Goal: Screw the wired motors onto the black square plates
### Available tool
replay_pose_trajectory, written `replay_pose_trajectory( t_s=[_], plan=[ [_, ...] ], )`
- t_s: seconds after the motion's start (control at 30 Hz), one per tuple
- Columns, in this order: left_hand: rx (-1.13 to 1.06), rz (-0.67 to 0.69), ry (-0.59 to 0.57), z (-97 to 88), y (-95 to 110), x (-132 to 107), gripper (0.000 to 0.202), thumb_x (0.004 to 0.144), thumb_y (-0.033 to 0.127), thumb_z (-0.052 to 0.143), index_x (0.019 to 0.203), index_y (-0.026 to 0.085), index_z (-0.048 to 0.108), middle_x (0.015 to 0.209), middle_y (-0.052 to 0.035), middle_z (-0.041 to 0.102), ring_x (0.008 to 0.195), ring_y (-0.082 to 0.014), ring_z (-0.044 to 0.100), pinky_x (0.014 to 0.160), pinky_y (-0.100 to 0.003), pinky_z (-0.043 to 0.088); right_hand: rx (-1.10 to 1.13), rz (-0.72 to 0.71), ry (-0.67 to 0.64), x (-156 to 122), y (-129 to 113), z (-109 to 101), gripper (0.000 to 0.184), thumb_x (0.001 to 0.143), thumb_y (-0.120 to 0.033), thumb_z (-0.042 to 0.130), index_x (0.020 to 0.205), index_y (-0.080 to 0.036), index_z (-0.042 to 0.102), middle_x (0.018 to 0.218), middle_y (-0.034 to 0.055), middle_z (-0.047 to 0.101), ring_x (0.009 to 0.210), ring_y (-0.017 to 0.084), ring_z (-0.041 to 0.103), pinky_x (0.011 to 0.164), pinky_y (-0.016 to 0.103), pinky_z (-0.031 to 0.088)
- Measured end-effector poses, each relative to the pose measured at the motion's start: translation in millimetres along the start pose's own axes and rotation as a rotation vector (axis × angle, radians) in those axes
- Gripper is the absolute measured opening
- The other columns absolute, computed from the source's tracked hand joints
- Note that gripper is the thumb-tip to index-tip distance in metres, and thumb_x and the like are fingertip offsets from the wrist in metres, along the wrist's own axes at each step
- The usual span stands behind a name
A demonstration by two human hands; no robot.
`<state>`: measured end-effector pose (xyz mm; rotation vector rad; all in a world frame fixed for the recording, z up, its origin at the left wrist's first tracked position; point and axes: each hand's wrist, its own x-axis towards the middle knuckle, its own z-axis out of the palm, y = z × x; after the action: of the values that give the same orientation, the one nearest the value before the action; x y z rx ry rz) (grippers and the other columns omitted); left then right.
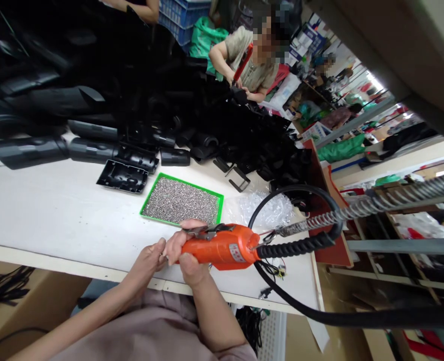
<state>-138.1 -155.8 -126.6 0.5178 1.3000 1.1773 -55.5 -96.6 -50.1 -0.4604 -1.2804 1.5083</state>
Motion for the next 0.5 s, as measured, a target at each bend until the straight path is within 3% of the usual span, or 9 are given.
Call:
replay_pose_trajectory(
  t_s=[0.1, 0.17, 0.23, 0.27, 0.37, 0.5],
  plan=[
    [0.266, 0.161, 0.0, -11.3, 11.4, 1.8, 0.067, 0.083, 0.077, 0.032, 0.048, 0.022, 0.045, 0.044, 0.0012, 0.04, 0.044, -0.0146, 0.035, 0.047, -0.028, 0.029, -0.022, -0.009, -0.006, 3.6, -6.9, -1.4, 0.038, 0.081, -0.058, 0.061, 0.103, -0.029, 0.05, 0.048, -0.0113, 0.04, 0.032, 0.01, 0.032, 0.045, 0.032, 0.048],
    [0.594, 0.383, 0.121, -23.6, 27.0, 13.1, 0.056, 0.091, 0.063, 0.034, 0.073, 0.021, 0.066, 0.062, -0.0033, 0.062, 0.056, -0.0195, 0.053, 0.054, -0.029, 0.037, -0.039, -0.058, 0.002, 8.1, -14.6, -5.7, 0.036, 0.082, -0.056, 0.061, 0.105, -0.03, 0.052, 0.048, -0.0112, 0.041, 0.032, 0.01, 0.035, 0.043, 0.029, 0.046],
    [0.943, 0.609, 0.295, -35.1, 45.5, 35.0, 0.04, 0.093, 0.049, 0.043, 0.106, 0.021, 0.068, 0.087, -0.0069, 0.07, 0.074, -0.0226, 0.061, 0.063, -0.031, 0.041, -0.055, -0.107, 0.022, 12.8, -21.3, -12.1, 0.036, 0.083, -0.055, 0.061, 0.109, -0.032, 0.053, 0.049, -0.0108, 0.041, 0.033, 0.011, 0.037, 0.041, 0.027, 0.044],
    [1.1, 0.69, 0.327, -39.2, 54.3, 48.9, 0.036, 0.093, 0.044, 0.046, 0.111, 0.02, 0.067, 0.094, -0.0092, 0.071, 0.082, -0.0243, 0.062, 0.069, -0.033, 0.042, -0.061, -0.119, 0.03, 14.4, -22.9, -15.6, 0.036, 0.083, -0.055, 0.061, 0.109, -0.032, 0.053, 0.049, -0.0107, 0.04, 0.033, 0.011, 0.037, 0.041, 0.027, 0.044],
    [1.4, 0.787, 0.245, -42.4, 72.9, 90.8, 0.027, 0.085, 0.038, 0.063, 0.101, 0.017, 0.07, 0.095, -0.0118, 0.07, 0.091, -0.0292, 0.06, 0.08, -0.039, 0.041, -0.076, -0.086, 0.042, 14.9, -16.5, -24.9, 0.04, 0.081, -0.056, 0.063, 0.109, -0.03, 0.053, 0.049, -0.0104, 0.041, 0.033, 0.011, 0.038, 0.041, 0.028, 0.045],
    [1.461, 0.808, 0.167, -34.8, 75.3, 117.8, 0.016, 0.084, 0.033, 0.066, 0.078, 0.02, 0.072, 0.085, -0.0079, 0.071, 0.088, -0.0275, 0.059, 0.082, -0.04, 0.038, -0.077, 0.0, 0.003, 8.5, 7.9, -34.3, 0.041, 0.081, -0.051, 0.064, 0.111, -0.027, 0.052, 0.052, -0.0091, 0.044, 0.038, 0.012, 0.041, 0.044, 0.029, 0.045]
  ],
)
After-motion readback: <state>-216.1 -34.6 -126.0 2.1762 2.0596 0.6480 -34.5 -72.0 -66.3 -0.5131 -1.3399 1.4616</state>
